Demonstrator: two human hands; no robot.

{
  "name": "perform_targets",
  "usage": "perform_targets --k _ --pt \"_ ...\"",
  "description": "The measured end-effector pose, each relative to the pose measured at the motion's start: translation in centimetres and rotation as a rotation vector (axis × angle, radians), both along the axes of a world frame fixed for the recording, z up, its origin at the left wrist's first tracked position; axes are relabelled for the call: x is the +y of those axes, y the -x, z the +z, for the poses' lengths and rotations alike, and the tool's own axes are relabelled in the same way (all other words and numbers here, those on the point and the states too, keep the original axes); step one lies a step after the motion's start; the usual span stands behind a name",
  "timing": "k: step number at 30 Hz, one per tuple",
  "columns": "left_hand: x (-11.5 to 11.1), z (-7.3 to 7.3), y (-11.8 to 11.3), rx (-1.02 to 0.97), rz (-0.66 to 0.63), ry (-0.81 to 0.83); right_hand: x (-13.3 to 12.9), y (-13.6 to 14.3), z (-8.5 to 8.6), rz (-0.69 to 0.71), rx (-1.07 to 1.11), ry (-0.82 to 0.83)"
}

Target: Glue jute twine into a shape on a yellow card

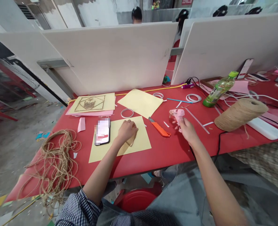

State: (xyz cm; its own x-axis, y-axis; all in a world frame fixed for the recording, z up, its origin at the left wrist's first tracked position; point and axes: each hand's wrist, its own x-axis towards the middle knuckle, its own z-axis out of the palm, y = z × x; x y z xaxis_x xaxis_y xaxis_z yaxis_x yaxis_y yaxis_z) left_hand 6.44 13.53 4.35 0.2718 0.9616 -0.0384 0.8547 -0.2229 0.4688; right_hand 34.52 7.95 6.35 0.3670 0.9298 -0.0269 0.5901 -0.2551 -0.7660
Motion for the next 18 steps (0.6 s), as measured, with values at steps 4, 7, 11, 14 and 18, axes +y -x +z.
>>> perform_targets --k 4,7,11,14,18 --pt "-0.5 0.0 0.6 -0.047 0.059 -0.008 -1.3 1.2 2.5 0.131 0.617 0.014" --pt "-1.6 0.1 1.5 -0.078 0.086 -0.038 -1.8 2.7 3.6 0.200 0.736 0.061" --pt "-4.2 -0.1 2.5 -0.080 0.134 -0.080 -1.3 4.0 3.8 0.369 0.695 0.145" --pt "-6.1 -0.7 2.7 -0.052 0.170 -0.091 -0.5 4.6 3.6 0.499 0.580 0.229" --pt "-7.3 -1.6 2.5 -0.022 0.175 -0.083 0.4 5.8 3.3 0.598 0.504 0.293"
